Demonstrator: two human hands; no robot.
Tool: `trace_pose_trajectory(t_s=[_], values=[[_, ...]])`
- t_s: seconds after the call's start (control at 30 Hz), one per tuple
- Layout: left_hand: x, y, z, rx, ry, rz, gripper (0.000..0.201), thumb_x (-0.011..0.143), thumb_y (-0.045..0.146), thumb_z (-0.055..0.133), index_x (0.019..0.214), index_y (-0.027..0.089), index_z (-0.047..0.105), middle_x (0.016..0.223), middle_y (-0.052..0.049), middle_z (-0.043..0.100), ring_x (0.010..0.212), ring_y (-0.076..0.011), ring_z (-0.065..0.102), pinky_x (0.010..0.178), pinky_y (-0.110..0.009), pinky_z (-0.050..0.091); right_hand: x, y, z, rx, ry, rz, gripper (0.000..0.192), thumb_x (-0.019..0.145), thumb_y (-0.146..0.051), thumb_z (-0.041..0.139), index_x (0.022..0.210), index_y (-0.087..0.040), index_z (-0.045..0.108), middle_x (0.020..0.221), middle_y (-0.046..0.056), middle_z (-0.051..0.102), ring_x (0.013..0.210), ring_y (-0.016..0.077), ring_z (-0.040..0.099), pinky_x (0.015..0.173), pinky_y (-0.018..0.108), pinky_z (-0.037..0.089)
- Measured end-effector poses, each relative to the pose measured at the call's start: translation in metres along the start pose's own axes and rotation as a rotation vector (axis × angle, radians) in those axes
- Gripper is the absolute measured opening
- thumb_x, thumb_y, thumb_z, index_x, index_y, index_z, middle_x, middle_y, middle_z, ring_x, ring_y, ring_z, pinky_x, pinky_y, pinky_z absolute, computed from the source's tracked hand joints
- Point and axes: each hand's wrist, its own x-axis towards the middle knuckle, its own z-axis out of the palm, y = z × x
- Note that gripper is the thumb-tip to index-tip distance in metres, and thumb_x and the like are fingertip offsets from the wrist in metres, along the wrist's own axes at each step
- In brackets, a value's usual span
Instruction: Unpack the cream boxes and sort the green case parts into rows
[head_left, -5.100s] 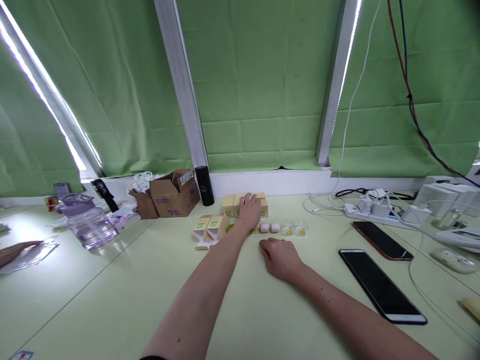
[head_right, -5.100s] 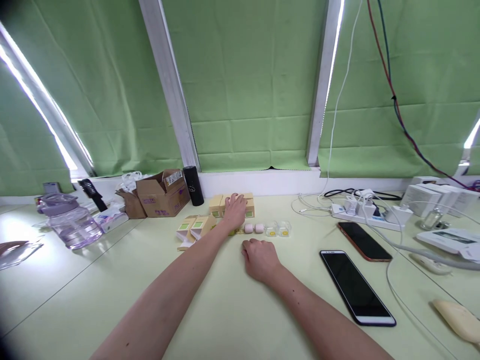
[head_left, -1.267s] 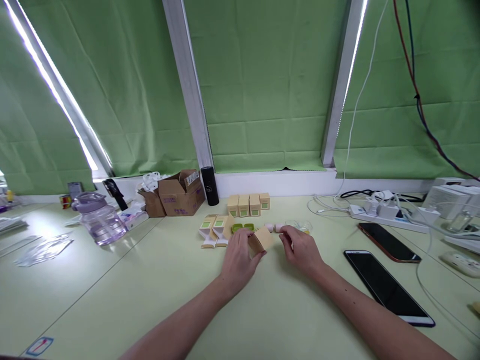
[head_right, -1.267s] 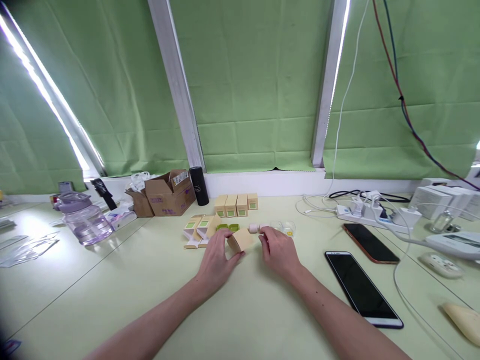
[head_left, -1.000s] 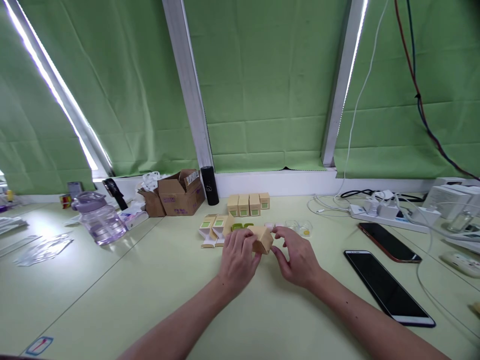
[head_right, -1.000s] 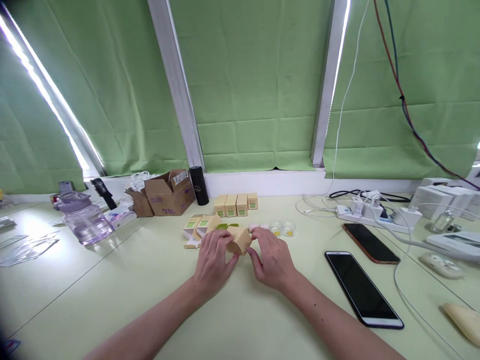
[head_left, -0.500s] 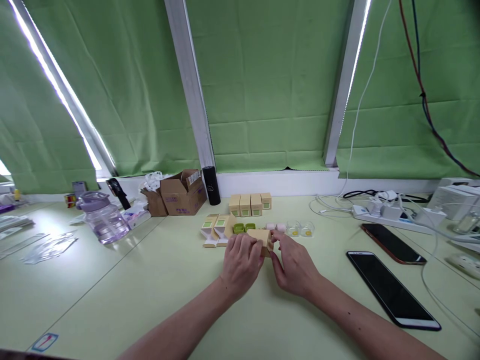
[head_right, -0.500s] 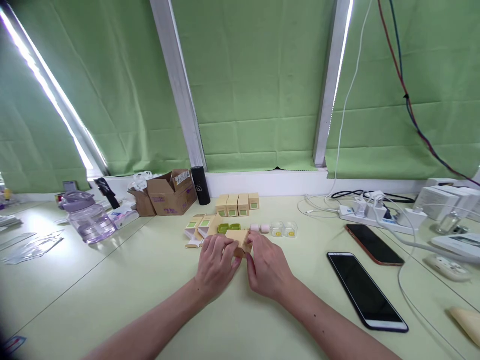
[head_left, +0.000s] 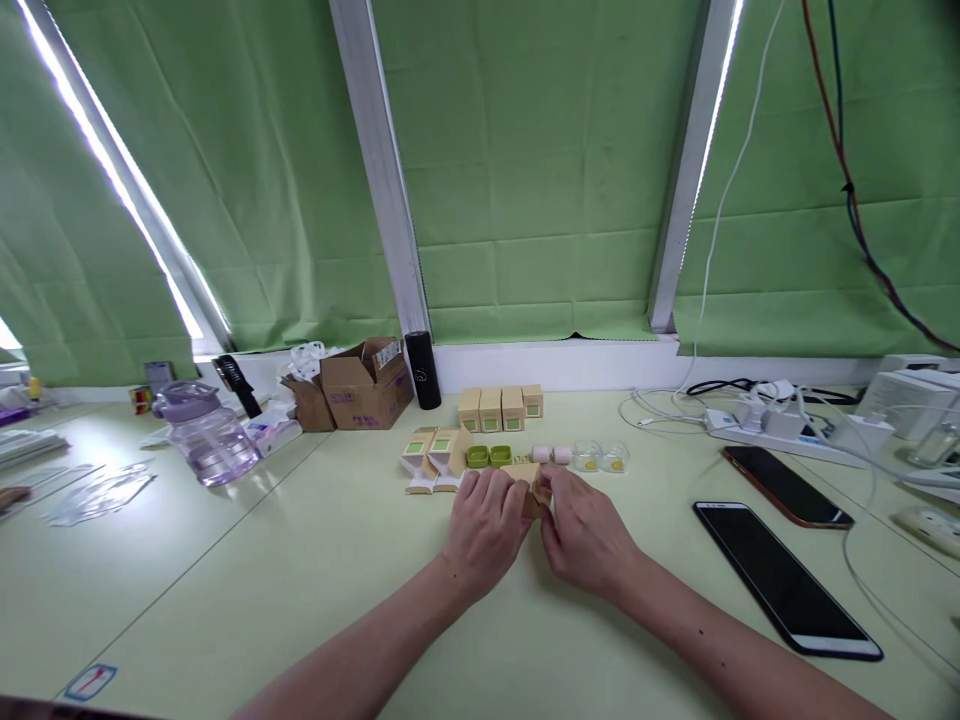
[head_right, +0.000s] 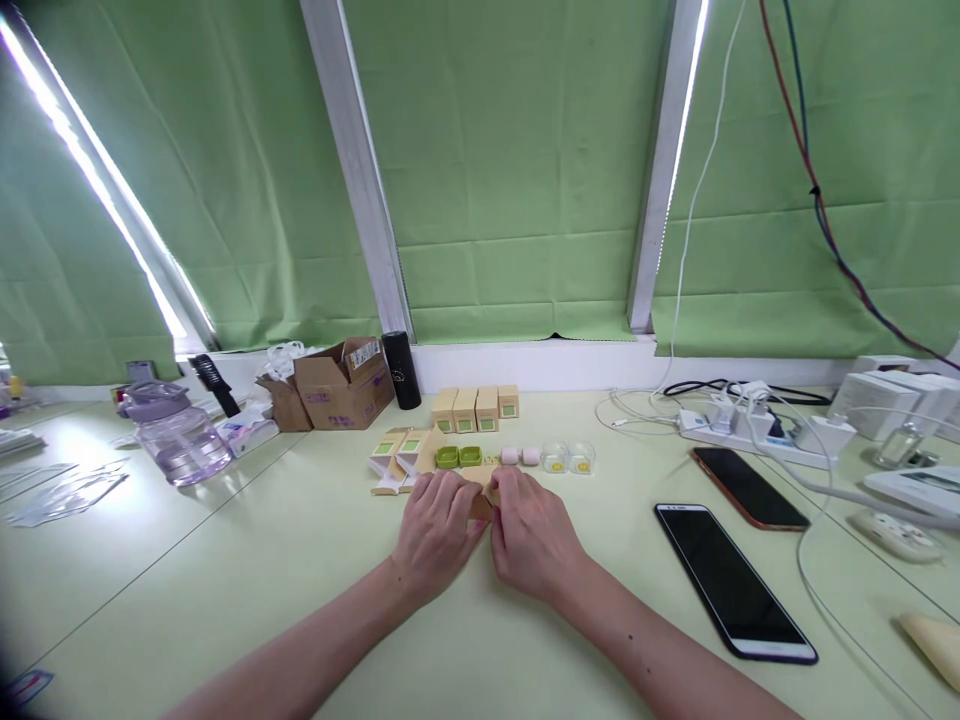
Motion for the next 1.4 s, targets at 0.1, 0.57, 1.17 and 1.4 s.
trace_pose_trajectory(t_s=[0.1,0.57,1.17,1.4], values=[[0.0,0.001,-0.001,-0.014,-0.014,-0.01,0.018,0.087,0.02,0.063,0.101,0.021,0.053,0.09,-0.005,0.059,0.081,-0.0248,0.055,0.074,-0.04,0.043,0.001,-0.003,-0.002,-0.002,-0.009,0.021,0.03,0.081,-0.012,0.05,0.106,-0.023,0.04,0.093,0.005,0.062,0.078,0.0225,0.06,0.063,0.032,0.04],[-0.001,0.002,0.002,-0.148,-0.086,-0.14,0.033,0.082,0.022,0.071,0.107,0.02,0.05,0.097,-0.007,0.062,0.087,-0.0279,0.06,0.074,-0.042,0.049,0.002,0.004,0.002,-0.025,0.033,0.059,0.023,0.087,-0.012,0.045,0.107,-0.023,0.042,0.081,0.002,0.063,0.069,0.0214,0.063,0.058,0.03,0.038],[-0.005,-0.004,0.008,-0.499,-0.183,-0.305,0.044,0.085,0.017,0.074,0.121,0.024,0.049,0.111,-0.008,0.068,0.1,-0.0273,0.067,0.083,-0.042,0.056,0.009,0.036,0.003,0.544,0.229,0.459,0.02,0.104,-0.041,0.046,0.112,-0.024,0.049,0.103,0.008,0.072,0.059,0.0169,0.069,0.049,0.029,0.054],[-0.006,-0.006,0.011,-0.521,-0.158,-0.309,0.054,0.086,0.02,0.072,0.134,0.025,0.048,0.119,-0.01,0.069,0.105,-0.0278,0.069,0.087,-0.044,0.058,0.008,0.061,0.013,0.299,0.361,0.279,0.022,0.099,-0.023,0.047,0.12,-0.021,0.055,0.117,0.013,0.065,0.099,0.025,0.068,0.079,0.044,0.063]])
